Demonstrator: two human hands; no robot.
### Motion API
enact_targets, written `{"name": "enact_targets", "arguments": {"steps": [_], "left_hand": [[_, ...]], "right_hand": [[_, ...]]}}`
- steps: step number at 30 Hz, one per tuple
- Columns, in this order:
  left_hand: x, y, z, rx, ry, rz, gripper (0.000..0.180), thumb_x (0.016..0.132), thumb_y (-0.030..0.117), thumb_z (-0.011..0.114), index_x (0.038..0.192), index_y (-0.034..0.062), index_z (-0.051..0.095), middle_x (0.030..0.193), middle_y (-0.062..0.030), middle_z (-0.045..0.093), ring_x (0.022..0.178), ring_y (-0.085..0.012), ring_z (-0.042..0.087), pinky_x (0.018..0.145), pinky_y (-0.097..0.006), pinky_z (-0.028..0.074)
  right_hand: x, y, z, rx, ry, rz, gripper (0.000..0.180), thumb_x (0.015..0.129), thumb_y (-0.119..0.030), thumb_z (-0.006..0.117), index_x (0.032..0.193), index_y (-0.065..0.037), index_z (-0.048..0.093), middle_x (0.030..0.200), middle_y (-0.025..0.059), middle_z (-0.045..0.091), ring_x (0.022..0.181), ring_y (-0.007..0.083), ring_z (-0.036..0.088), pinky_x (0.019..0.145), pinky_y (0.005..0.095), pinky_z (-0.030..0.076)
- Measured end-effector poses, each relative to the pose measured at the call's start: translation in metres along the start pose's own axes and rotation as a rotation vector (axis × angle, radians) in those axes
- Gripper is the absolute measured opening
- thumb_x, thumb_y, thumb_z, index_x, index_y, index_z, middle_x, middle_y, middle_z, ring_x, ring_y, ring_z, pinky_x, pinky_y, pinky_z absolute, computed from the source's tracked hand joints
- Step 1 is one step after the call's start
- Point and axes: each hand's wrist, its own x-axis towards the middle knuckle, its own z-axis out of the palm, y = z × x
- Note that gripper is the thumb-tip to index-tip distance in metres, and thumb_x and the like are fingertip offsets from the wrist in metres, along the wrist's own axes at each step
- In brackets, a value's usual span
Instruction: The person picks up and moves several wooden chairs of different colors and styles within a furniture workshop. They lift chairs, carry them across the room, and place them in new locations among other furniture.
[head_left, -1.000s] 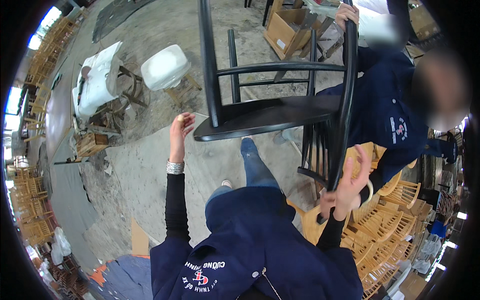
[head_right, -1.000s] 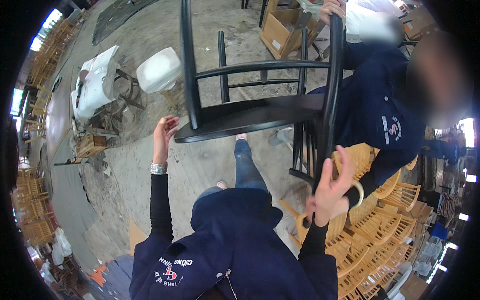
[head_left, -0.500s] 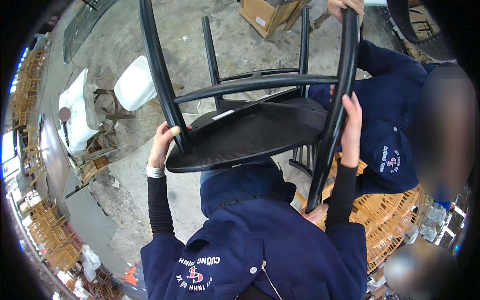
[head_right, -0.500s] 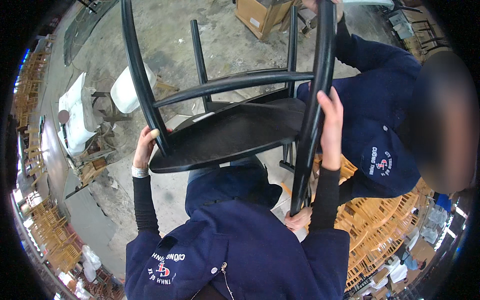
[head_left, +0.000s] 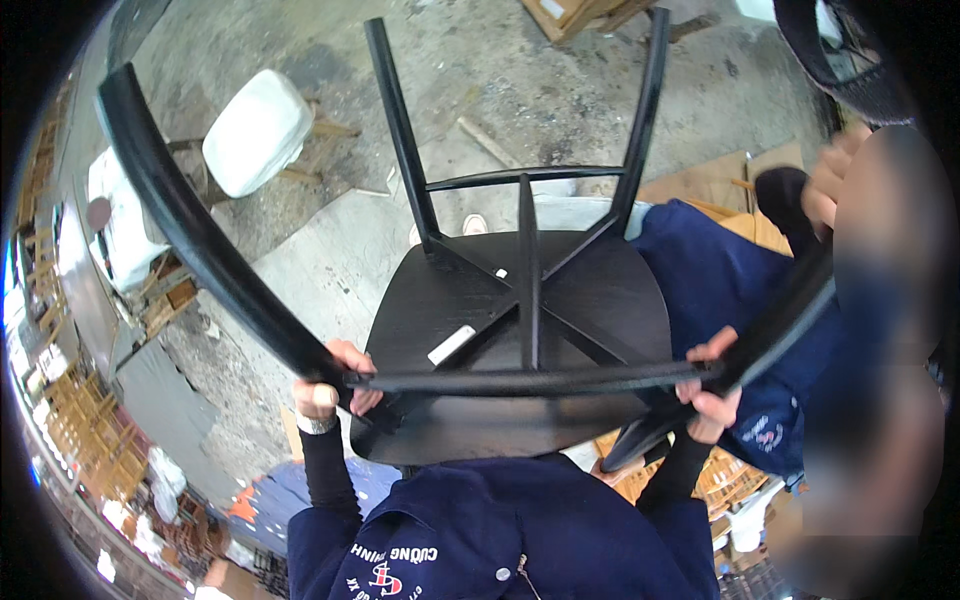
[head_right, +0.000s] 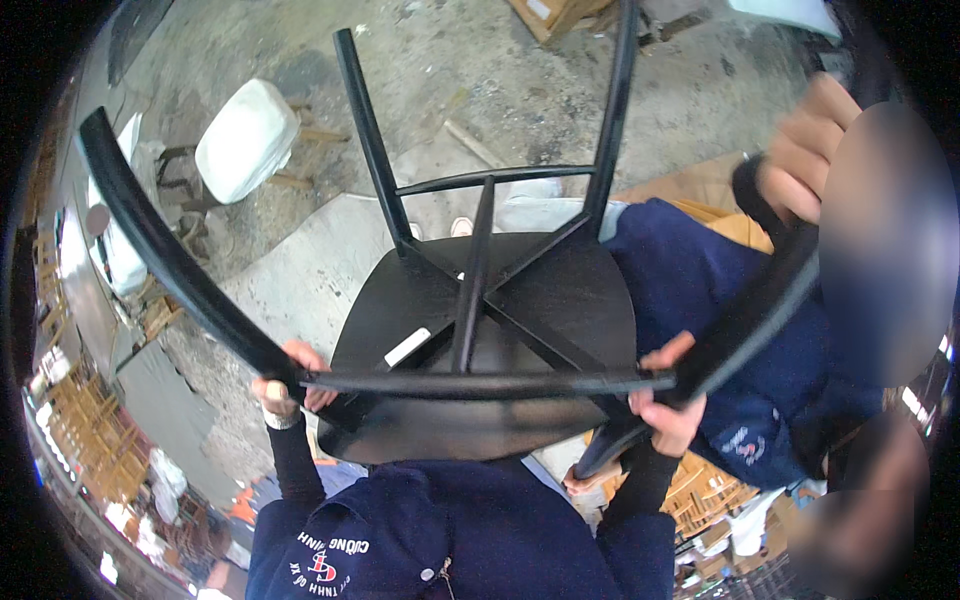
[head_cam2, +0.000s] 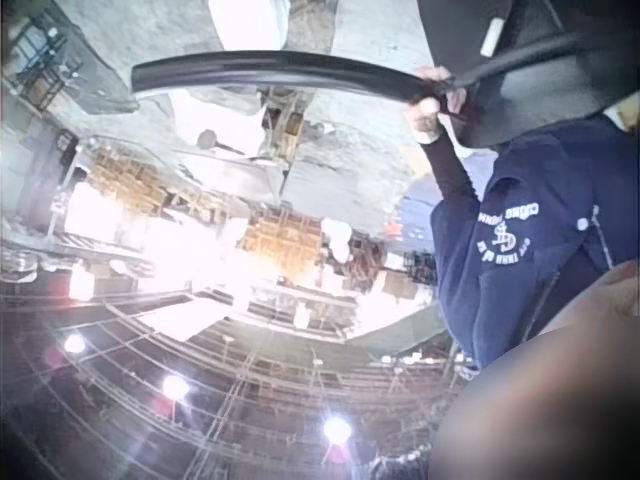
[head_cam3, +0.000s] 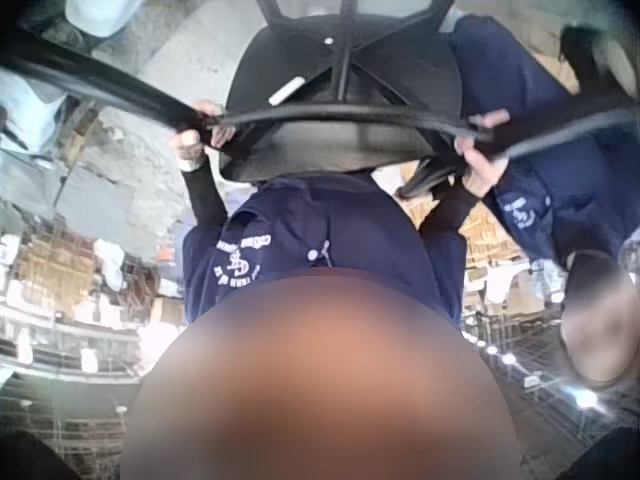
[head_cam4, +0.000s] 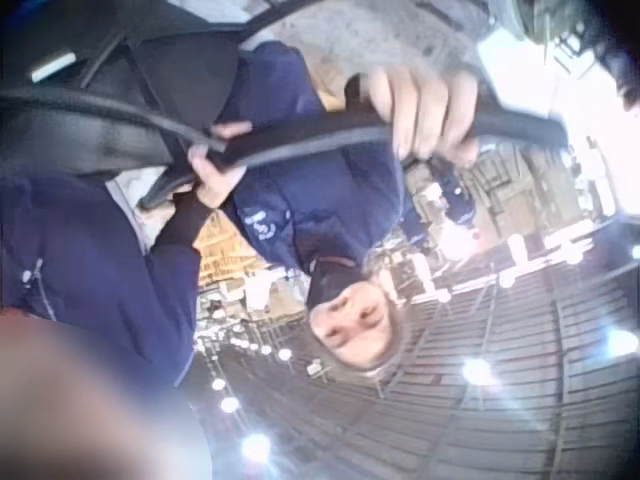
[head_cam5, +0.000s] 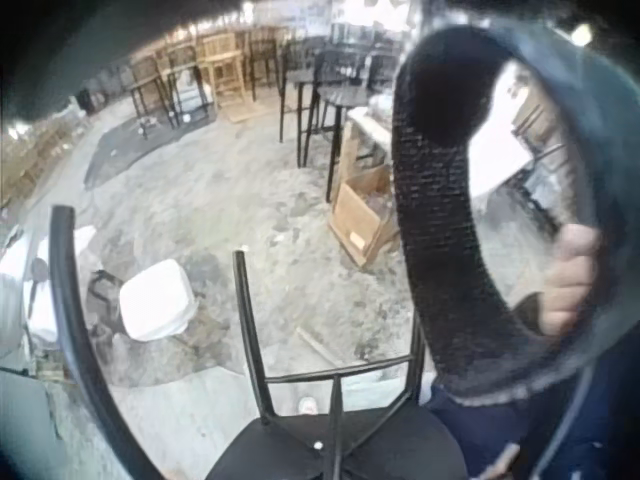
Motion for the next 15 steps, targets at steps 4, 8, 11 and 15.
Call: {"name": "enact_targets", "arguments": {"steps": [4,8,11,15], "left_hand": [[-0.003,0.019,0.0,0.127,-0.137,-0.065,0.046,0.062,0.036,0.07,0.064,-0.0064,0.053,0.053,-0.0098,0.054,0.043,-0.0189,0.051,0.041,-0.03,0.04],[-0.001,0.034,0.018,0.223,-0.171,-0.03,0.042,0.066,0.036,0.071,0.064,-0.0038,0.057,0.059,-0.0119,0.059,0.051,-0.0251,0.058,0.052,-0.033,0.048],[-0.002,0.038,0.024,0.254,-0.221,-0.071,0.037,0.065,0.028,0.073,0.068,-0.0054,0.059,0.061,-0.0125,0.059,0.054,-0.0277,0.059,0.056,-0.036,0.049],[-0.007,0.04,0.019,0.277,-0.366,-0.106,0.034,0.074,0.03,0.067,0.079,-0.0016,0.056,0.072,-0.0122,0.059,0.068,-0.0296,0.059,0.062,-0.033,0.047]], "right_hand": [[0.01,-0.002,0.002,-0.003,-0.143,-0.061,0.051,0.057,-0.004,0.077,0.091,-0.004,0.038,0.064,0.0078,0.052,0.051,0.0166,0.052,0.047,0.0267,0.046],[0.034,-0.009,-0.013,0.028,-0.481,-0.099,0.05,0.061,0.0,0.076,0.096,-0.002,0.041,0.061,0.0087,0.055,0.049,0.0189,0.058,0.044,0.0276,0.049],[0.051,-0.017,-0.02,-0.067,-0.657,-0.122,0.05,0.061,-0.003,0.079,0.096,0.0,0.044,0.064,0.0097,0.059,0.056,0.0206,0.062,0.052,0.0281,0.054],[0.059,-0.024,-0.011,-0.097,-0.663,-0.146,0.049,0.06,-0.004,0.079,0.094,-0.001,0.044,0.064,0.01,0.059,0.058,0.02,0.063,0.053,0.0263,0.055]]}}
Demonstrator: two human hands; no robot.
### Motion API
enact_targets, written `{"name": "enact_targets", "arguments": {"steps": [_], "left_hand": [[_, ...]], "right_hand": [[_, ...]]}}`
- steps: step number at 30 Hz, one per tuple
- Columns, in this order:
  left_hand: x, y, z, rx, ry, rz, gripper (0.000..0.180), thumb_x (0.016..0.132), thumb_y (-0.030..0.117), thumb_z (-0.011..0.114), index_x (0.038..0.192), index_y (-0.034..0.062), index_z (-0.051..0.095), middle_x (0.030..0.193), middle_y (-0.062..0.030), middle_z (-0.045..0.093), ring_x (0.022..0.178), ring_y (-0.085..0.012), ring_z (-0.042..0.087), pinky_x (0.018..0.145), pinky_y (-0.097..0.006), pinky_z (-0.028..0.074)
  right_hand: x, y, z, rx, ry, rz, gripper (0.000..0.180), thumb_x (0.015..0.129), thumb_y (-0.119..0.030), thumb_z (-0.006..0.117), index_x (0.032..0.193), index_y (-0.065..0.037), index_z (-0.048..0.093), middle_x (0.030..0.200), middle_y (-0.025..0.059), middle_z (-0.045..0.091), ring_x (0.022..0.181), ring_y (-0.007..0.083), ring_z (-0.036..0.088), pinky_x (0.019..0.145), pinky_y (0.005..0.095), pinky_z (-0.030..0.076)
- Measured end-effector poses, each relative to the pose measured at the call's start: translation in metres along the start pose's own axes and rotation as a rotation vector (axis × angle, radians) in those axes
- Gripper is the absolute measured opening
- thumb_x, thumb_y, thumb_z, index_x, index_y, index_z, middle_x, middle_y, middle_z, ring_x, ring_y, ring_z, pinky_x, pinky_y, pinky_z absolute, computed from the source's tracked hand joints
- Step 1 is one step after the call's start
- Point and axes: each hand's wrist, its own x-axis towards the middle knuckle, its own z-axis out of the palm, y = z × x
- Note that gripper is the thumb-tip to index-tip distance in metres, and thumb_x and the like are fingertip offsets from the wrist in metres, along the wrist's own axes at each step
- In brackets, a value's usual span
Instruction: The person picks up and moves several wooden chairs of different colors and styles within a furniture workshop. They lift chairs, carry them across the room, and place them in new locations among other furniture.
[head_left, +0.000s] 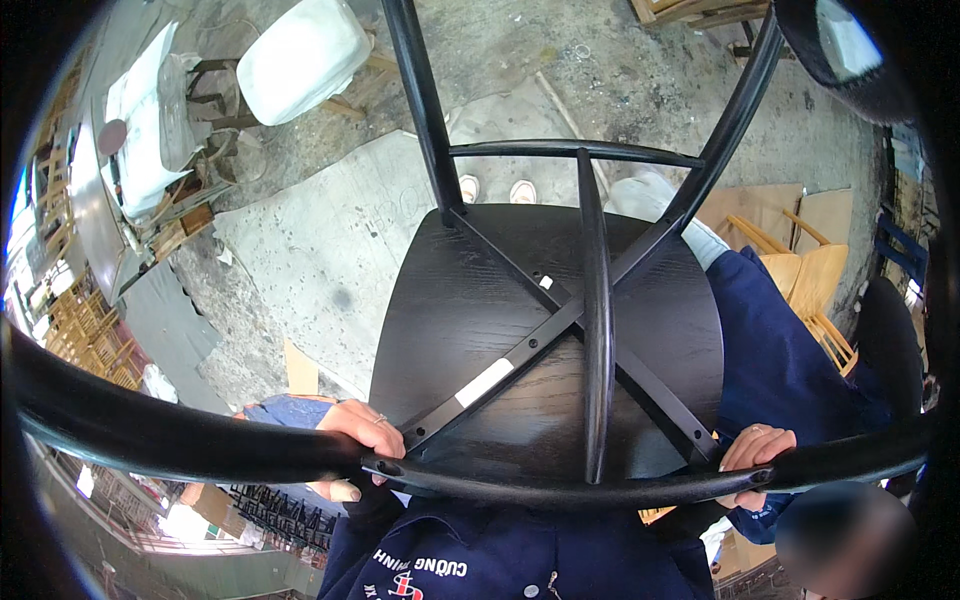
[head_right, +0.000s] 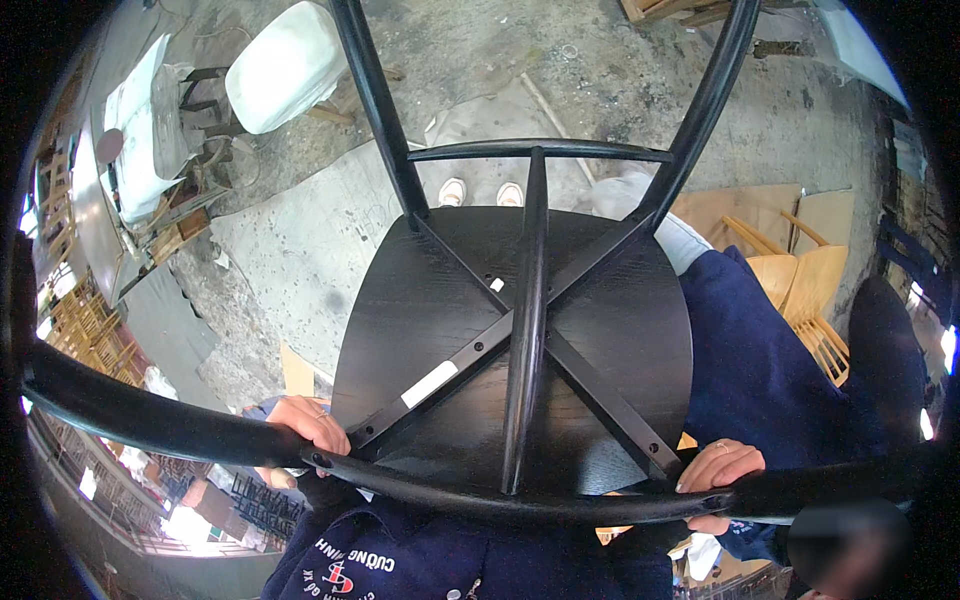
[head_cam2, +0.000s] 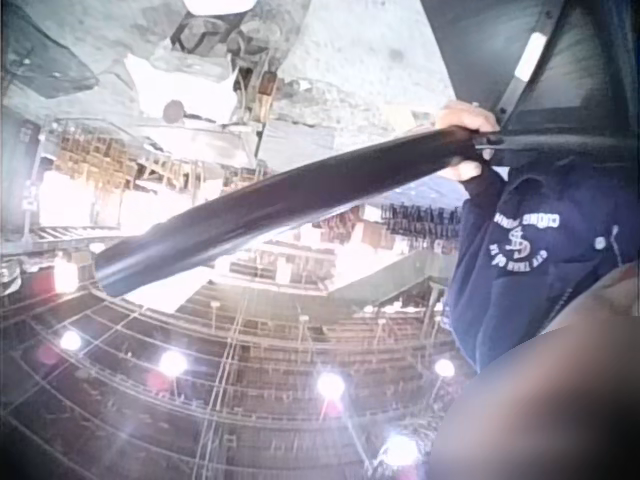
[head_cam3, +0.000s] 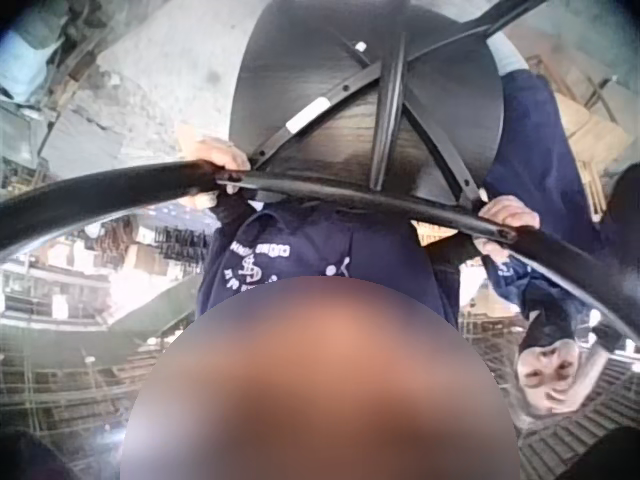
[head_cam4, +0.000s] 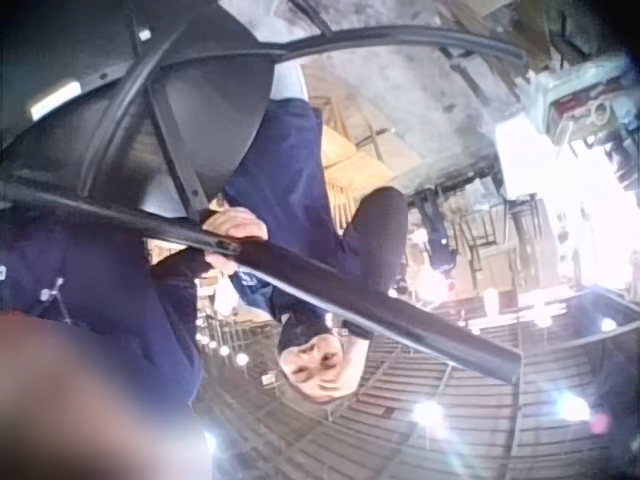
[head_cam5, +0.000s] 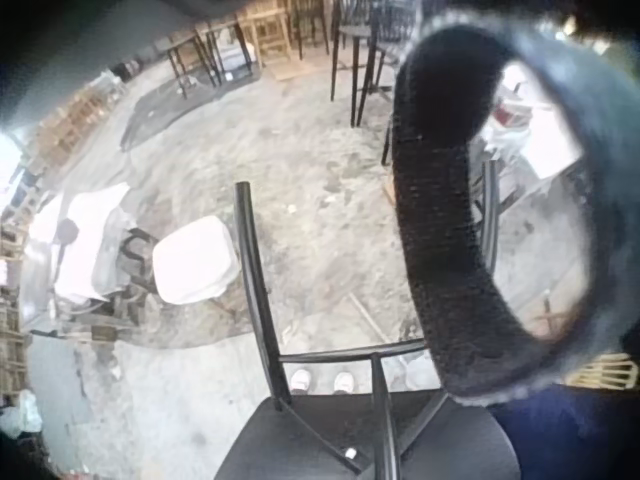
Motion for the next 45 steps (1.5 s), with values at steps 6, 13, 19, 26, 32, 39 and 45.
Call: {"name": "enact_targets", "arguments": {"steps": [6,13,19,26,32,39,45], "left_hand": [[0.0,-0.013,0.015,-0.009,0.316,0.188,0.044,0.066,0.035,0.068,0.068,-0.0074,0.055,0.056,-0.0099,0.056,0.048,-0.0222,0.055,0.046,-0.03,0.043],[0.001,-0.017,0.063,-0.045,0.658,0.263,0.046,0.064,0.036,0.063,0.061,-0.0086,0.052,0.047,-0.0117,0.049,0.039,-0.0218,0.047,0.04,-0.033,0.037],[0.005,-0.043,0.097,-0.038,0.678,0.443,0.044,0.066,0.029,0.061,0.08,-0.0117,0.053,0.056,-0.0141,0.052,0.045,-0.0233,0.05,0.046,-0.036,0.04],[-0.004,-0.057,0.074,-0.075,0.751,0.491,0.037,0.076,0.03,0.051,0.087,-0.0039,0.057,0.058,-0.0123,0.05,0.047,-0.0219,0.047,0.049,-0.036,0.04],[-0.008,-0.014,0.062,-0.043,0.624,0.377,0.035,0.081,0.029,0.047,0.092,-0.0017,0.058,0.06,-0.0118,0.05,0.048,-0.0218,0.046,0.052,-0.036,0.04],[0.003,0.009,0.081,0.128,0.577,0.171,0.037,0.073,0.034,0.052,0.076,-0.0032,0.055,0.058,-0.0117,0.05,0.047,-0.0223,0.047,0.051,-0.036,0.04],[0.019,0.046,0.058,0.083,0.75,0.179,0.041,0.075,0.038,0.051,0.074,-0.0022,0.055,0.056,-0.01,0.048,0.049,-0.0207,0.044,0.052,-0.035,0.039]], "right_hand": [[0.007,0.0,0.018,-0.011,0.173,0.075,0.046,0.057,-0.004,0.078,0.089,-0.005,0.044,0.061,0.0077,0.057,0.053,0.0186,0.059,0.05,0.0275,0.05],[0.009,0.004,0.004,0.113,0.391,0.112,0.048,0.058,-0.005,0.073,0.092,-0.002,0.04,0.061,0.0083,0.051,0.051,0.0172,0.053,0.048,0.0274,0.046],[0.029,-0.012,-0.014,-0.024,0.272,0.04,0.047,0.057,-0.004,0.072,0.096,0.001,0.045,0.065,0.009,0.055,0.054,0.0183,0.057,0.051,0.029,0.048],[0.048,-0.027,0.008,-0.086,0.361,-0.008,0.047,0.062,-0.003,0.067,0.102,-0.002,0.044,0.066,0.0089,0.054,0.054,0.0184,0.055,0.052,0.0307,0.047],[0.005,-0.032,0.042,-0.072,0.379,-0.144,0.039,0.061,-0.003,0.068,0.094,0.0,0.047,0.063,0.0097,0.054,0.051,0.0189,0.055,0.049,0.0293,0.047],[-0.081,-0.015,0.061,-0.023,0.556,-0.272,0.037,0.06,0.0,0.067,0.092,0.001,0.048,0.062,0.0113,0.056,0.051,0.02,0.056,0.05,0.0309,0.046],[-0.032,-0.01,0.048,0.013,0.515,-0.232,0.025,0.062,0.001,0.064,0.083,0.002,0.05,0.061,0.0102,0.056,0.051,0.0185,0.057,0.049,0.0293,0.046]]}}
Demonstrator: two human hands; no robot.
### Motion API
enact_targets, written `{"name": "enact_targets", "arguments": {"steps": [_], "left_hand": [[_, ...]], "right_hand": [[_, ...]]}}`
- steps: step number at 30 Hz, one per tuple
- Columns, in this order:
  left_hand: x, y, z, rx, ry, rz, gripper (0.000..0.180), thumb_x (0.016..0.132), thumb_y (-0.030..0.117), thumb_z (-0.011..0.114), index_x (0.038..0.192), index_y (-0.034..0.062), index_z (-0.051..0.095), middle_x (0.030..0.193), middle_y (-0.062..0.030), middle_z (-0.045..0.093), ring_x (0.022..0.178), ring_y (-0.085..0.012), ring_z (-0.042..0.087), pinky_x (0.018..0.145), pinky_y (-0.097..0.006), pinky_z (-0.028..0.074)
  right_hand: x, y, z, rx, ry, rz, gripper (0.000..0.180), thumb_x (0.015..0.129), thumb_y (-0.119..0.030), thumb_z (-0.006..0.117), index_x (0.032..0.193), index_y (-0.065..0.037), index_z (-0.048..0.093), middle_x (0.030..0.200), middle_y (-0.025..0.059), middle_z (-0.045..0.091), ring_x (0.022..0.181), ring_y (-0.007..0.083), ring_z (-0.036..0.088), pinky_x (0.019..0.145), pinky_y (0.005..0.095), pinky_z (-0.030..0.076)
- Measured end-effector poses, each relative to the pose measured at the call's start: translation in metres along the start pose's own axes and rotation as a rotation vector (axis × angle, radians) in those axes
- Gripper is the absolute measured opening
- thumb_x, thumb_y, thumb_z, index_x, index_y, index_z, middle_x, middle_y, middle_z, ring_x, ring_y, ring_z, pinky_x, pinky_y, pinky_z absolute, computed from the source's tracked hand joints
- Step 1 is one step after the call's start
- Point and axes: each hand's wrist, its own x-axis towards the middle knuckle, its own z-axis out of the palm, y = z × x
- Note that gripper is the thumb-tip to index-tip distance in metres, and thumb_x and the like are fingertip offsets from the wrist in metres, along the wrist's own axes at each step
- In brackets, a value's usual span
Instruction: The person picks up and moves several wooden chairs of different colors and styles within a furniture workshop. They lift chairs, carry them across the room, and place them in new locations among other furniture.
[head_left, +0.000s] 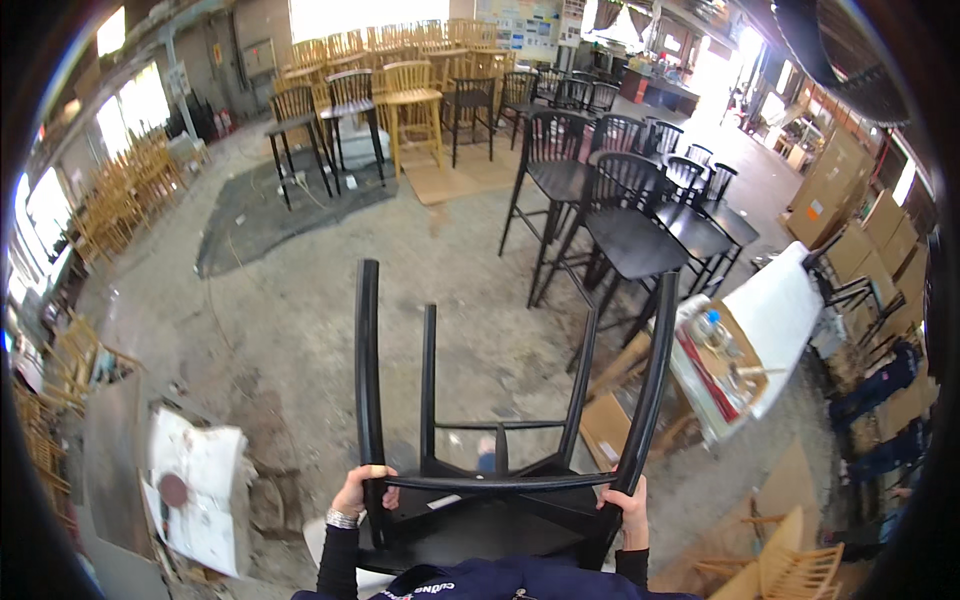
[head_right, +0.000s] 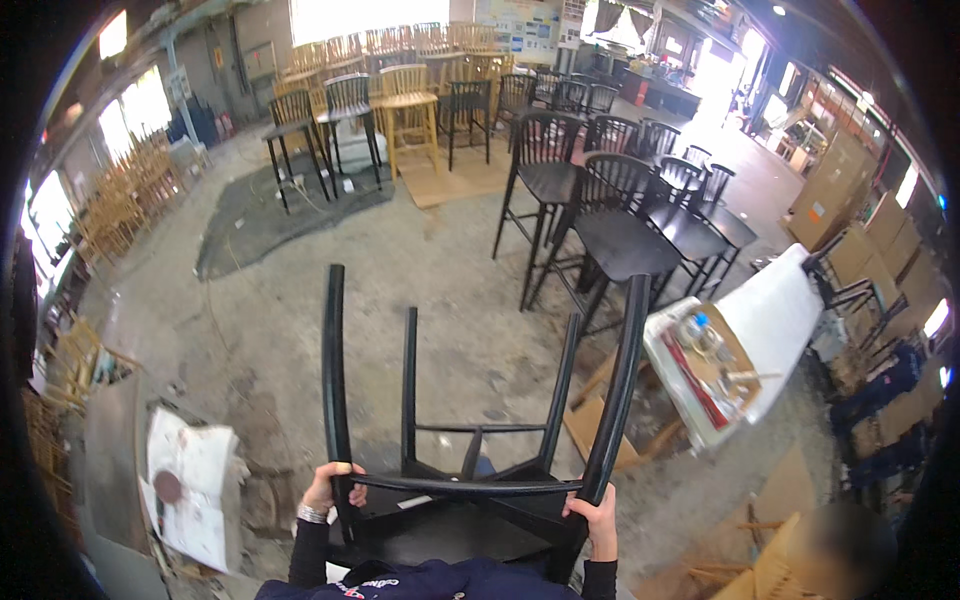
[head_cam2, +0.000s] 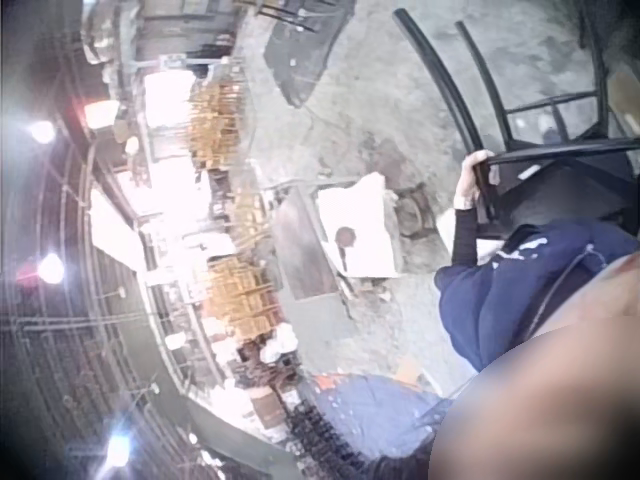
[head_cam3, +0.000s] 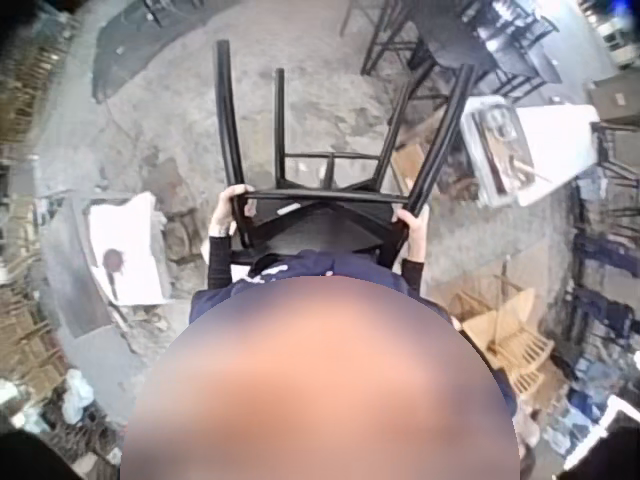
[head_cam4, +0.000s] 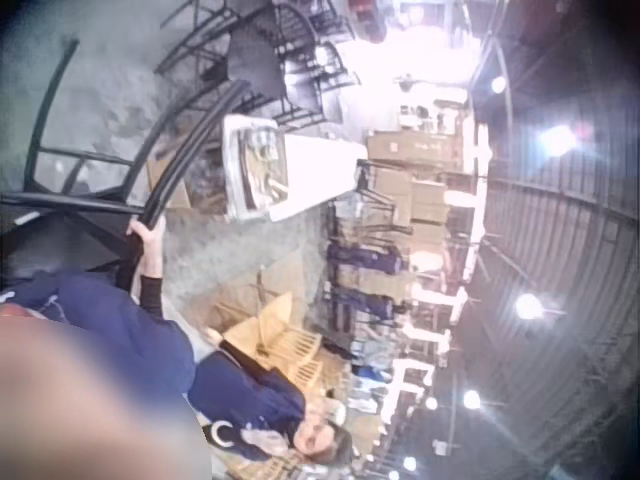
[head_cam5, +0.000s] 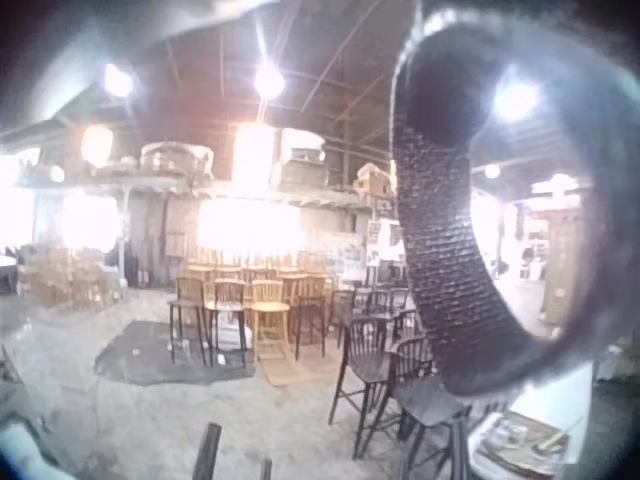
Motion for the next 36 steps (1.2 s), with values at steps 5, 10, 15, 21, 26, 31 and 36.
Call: {"name": "enact_targets", "arguments": {"steps": [5,10,15,21,26,31,36], "left_hand": [[0.032,-0.023,0.018,-0.009,-0.139,0.002,0.039,0.077,0.037,0.049,0.074,-0.0016,0.056,0.056,-0.0111,0.05,0.049,-0.022,0.047,0.053,-0.035,0.04],[0.05,-0.056,0.02,-0.192,0.038,0.157,0.037,0.077,0.034,0.051,0.088,-0.0002,0.058,0.062,-0.0116,0.053,0.05,-0.0228,0.049,0.051,-0.037,0.041],[0.119,0.009,-0.002,-0.199,0.094,0.249,0.037,0.078,0.036,0.052,0.088,0.001,0.058,0.063,-0.0105,0.053,0.05,-0.0226,0.049,0.05,-0.037,0.04],[0.257,0.165,-0.031,-0.234,0.22,0.209,0.037,0.081,0.039,0.05,0.092,0.0045,0.057,0.06,-0.0087,0.049,0.049,-0.0212,0.046,0.049,-0.036,0.039],[0.365,0.305,-0.047,0.006,0.081,0.162,0.054,0.082,0.048,0.042,0.103,0.0,0.054,0.053,-0.0063,0.046,0.047,-0.0207,0.047,0.05,-0.034,0.041],[0.478,0.405,-0.047,-0.023,-0.002,0.119,0.043,0.085,0.038,0.046,0.098,-0.0019,0.054,0.056,-0.0095,0.048,0.049,-0.0201,0.048,0.052,-0.033,0.042],[0.632,0.476,-0.029,-0.068,-0.045,-0.017,0.021,0.081,0.012,0.055,0.098,0.0003,0.052,0.06,-0.0087,0.051,0.053,-0.0196,0.051,0.055,-0.035,0.044]], "right_hand": [[0.07,0.012,-0.032,-0.017,-0.106,0.093,0.018,0.062,0.0,0.064,0.075,0.0,0.052,0.061,0.0093,0.057,0.05,0.0172,0.057,0.049,0.0281,0.047],[0.171,0.012,-0.044,-0.009,-0.289,0.155,0.021,0.062,-0.001,0.064,0.077,-0.001,0.048,0.059,0.0089,0.056,0.05,0.0164,0.056,0.048,0.0282,0.046],[0.318,0.028,0.024,-0.043,-0.43,0.188,0.019,0.063,0.0,0.063,0.077,0.0,0.049,0.06,0.0093,0.057,0.051,0.0163,0.057,0.048,0.0279,0.046],[0.495,0.036,0.125,-0.022,-0.347,0.249,0.012,0.064,0.0,0.061,0.072,0.001,0.051,0.059,0.0096,0.057,0.05,0.0167,0.058,0.049,0.0277,0.048],[0.615,0.015,0.195,-0.007,-0.225,0.24,0.016,0.062,0.002,0.059,0.075,0.001,0.051,0.058,0.0092,0.057,0.048,0.0169,0.057,0.048,0.0286,0.048],[0.718,0.02,0.216,0.018,-0.062,0.235,0.015,0.063,0.001,0.059,0.076,0.001,0.052,0.058,0.0089,0.057,0.047,0.017,0.056,0.046,0.0284,0.045],[0.857,0.086,0.187,-0.177,0.175,0.084,0.025,0.082,-0.023,0.062,0.08,0.0,0.052,0.07,0.0059,0.058,0.064,0.0159,0.057,0.06,0.0275,0.046]]}}
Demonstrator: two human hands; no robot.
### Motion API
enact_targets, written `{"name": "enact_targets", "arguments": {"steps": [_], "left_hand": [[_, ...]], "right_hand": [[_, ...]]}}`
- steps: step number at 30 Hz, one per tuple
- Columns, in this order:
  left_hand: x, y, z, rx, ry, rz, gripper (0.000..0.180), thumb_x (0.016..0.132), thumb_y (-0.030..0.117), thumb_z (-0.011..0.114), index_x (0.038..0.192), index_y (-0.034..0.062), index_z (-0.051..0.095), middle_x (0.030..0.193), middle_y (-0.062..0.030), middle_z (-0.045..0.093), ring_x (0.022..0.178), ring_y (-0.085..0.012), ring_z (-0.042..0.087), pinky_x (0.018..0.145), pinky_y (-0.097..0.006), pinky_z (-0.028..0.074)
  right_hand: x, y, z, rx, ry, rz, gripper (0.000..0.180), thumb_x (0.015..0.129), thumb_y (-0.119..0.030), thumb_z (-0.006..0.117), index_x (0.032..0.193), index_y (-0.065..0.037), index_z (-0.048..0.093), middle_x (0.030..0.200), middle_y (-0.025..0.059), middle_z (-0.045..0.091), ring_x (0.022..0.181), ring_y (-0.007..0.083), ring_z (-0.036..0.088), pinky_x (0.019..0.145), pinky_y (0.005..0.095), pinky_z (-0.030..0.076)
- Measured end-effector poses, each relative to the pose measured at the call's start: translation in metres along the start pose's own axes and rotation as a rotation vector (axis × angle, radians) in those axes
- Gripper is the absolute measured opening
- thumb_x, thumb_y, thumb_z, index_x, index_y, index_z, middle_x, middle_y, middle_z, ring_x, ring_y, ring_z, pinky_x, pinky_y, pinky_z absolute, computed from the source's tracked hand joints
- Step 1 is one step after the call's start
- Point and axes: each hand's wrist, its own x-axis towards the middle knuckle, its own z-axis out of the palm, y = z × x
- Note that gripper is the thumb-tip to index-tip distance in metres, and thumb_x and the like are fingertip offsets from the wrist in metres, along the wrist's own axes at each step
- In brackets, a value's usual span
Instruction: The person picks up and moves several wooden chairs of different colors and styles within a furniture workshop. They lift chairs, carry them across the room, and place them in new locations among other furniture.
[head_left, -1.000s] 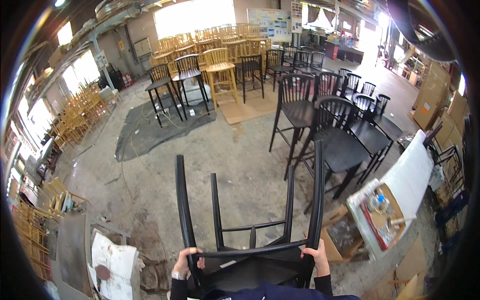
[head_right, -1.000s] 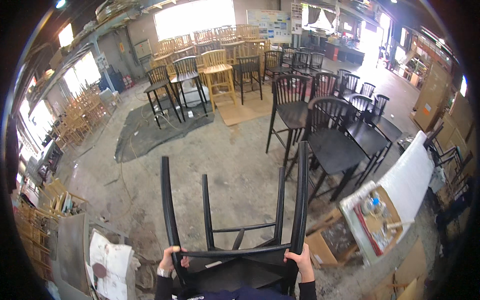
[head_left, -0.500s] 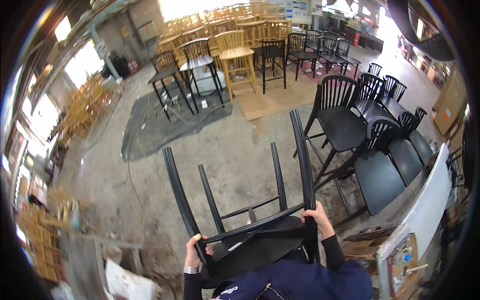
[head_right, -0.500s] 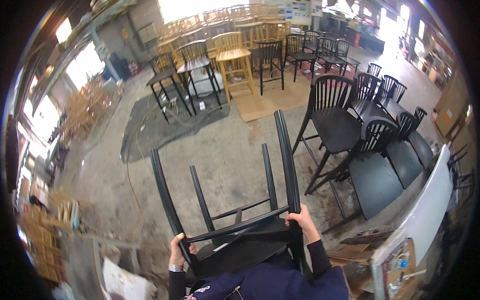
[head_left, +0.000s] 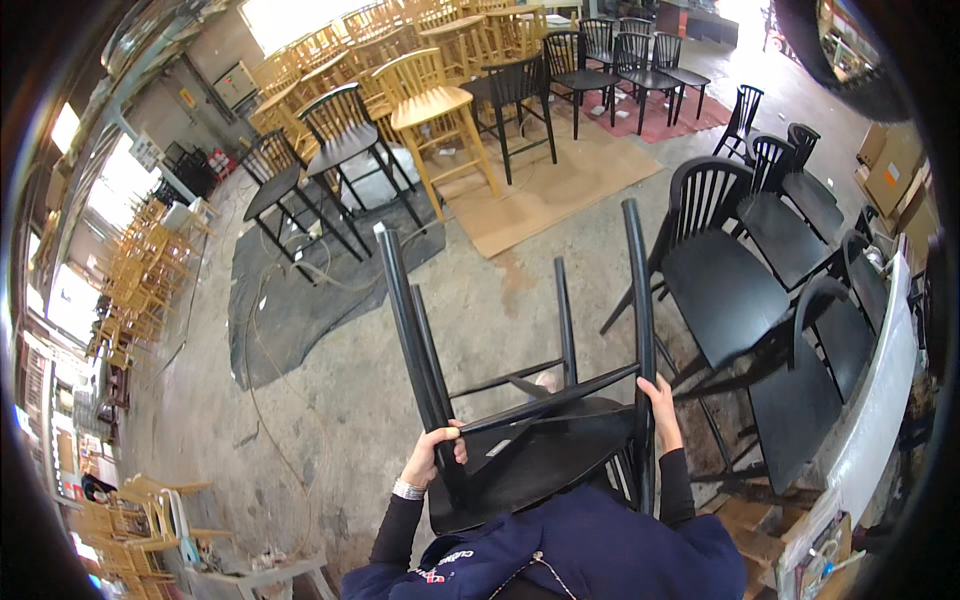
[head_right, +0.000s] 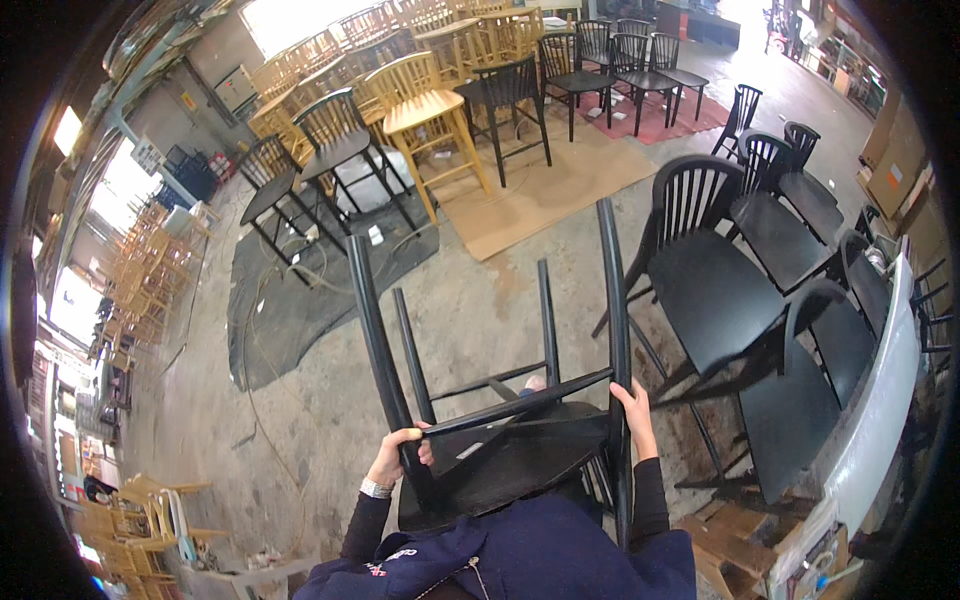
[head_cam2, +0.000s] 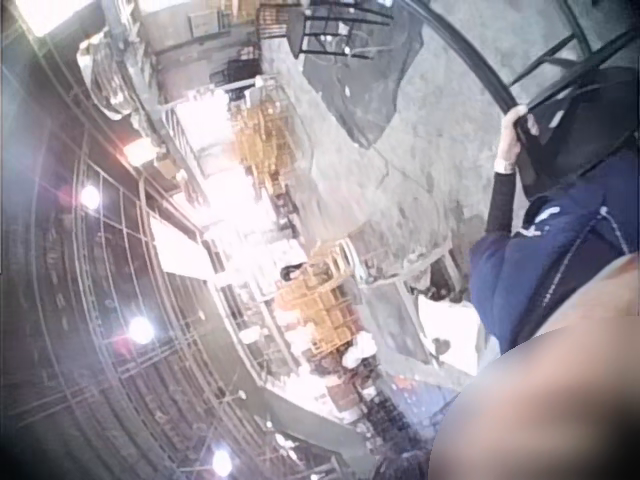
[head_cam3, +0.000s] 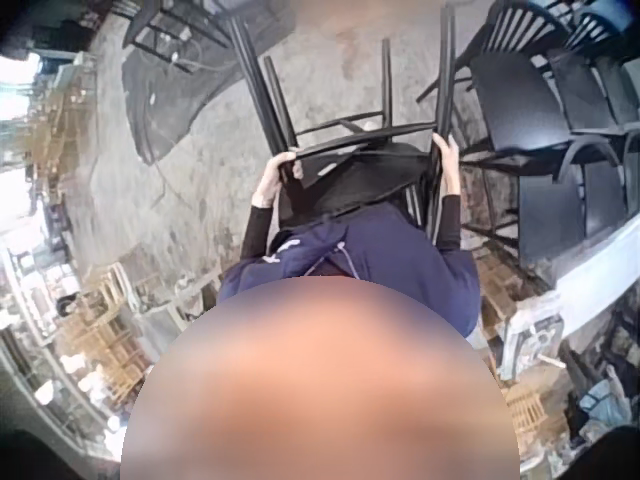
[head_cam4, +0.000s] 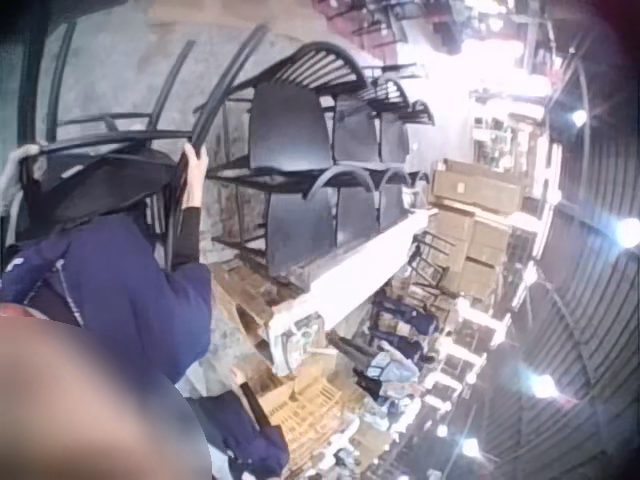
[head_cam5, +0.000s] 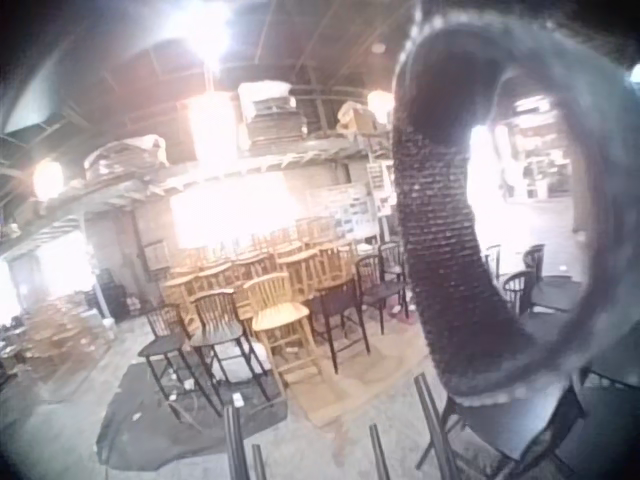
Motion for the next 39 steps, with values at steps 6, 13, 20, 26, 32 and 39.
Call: {"name": "enact_targets", "arguments": {"steps": [6,13,20,26,32,39], "left_hand": [[0.17,0.122,0.026,0.006,0.147,-0.073,0.025,0.073,0.006,0.052,0.098,0.0056,0.047,0.062,-0.0114,0.05,0.056,-0.0246,0.051,0.059,-0.041,0.046],[0.301,0.229,0.04,0.01,0.218,-0.049,0.028,0.072,0.007,0.053,0.099,0.0053,0.047,0.062,-0.0121,0.05,0.056,-0.0265,0.052,0.059,-0.043,0.046],[0.473,0.339,0.035,0.09,0.308,-0.06,0.023,0.071,0.015,0.054,0.092,0.0046,0.049,0.058,-0.0102,0.05,0.049,-0.0235,0.049,0.051,-0.037,0.043],[0.695,0.459,0.044,0.219,0.111,-0.099,0.017,0.072,0.02,0.054,0.077,0.0043,0.052,0.055,-0.0074,0.05,0.046,-0.0201,0.048,0.049,-0.034,0.041],[0.92,0.531,0.119,0.292,-0.041,-0.355,0.022,0.072,0.026,0.059,0.068,0.0058,0.052,0.055,-0.0053,0.05,0.046,-0.0174,0.048,0.048,-0.032,0.042],[1.143,0.542,0.215,0.375,-0.188,-0.493,0.016,0.076,0.027,0.059,0.078,0.0108,0.056,0.058,-0.0049,0.053,0.047,-0.0159,0.051,0.045,-0.028,0.043]], "right_hand": [[0.133,0.084,-0.039,-0.294,0.02,0.381,0.036,0.087,-0.031,0.056,0.095,0.005,0.057,0.086,0.0052,0.059,0.078,0.0155,0.056,0.072,0.0259,0.044],[0.235,0.068,-0.027,0.0,0.133,0.603,0.032,0.087,-0.029,0.052,0.094,0.002,0.059,0.08,0.0044,0.059,0.072,0.0149,0.056,0.066,0.0262,0.044],[0.356,0.064,0.07,0.347,0.175,0.663,0.029,0.087,-0.027,0.049,0.092,-0.001,0.061,0.075,0.0036,0.059,0.065,0.0143,0.056,0.06,0.0264,0.044],[0.485,0.039,0.143,0.404,0.343,0.587,0.029,0.087,-0.026,0.045,0.091,-0.003,0.063,0.07,0.003,0.059,0.058,0.014,0.055,0.053,0.0269,0.043],[0.57,-0.06,0.197,0.501,0.737,0.581,0.022,0.085,-0.022,0.047,0.075,-0.007,0.059,0.065,0.0,0.054,0.051,0.0122,0.048,0.047,0.0273,0.037],[0.728,-0.087,0.184,0.644,0.86,0.515,0.019,0.085,-0.02,0.048,0.075,-0.007,0.057,0.063,-0.0014,0.052,0.049,0.01,0.045,0.045,0.0261,0.034]]}}
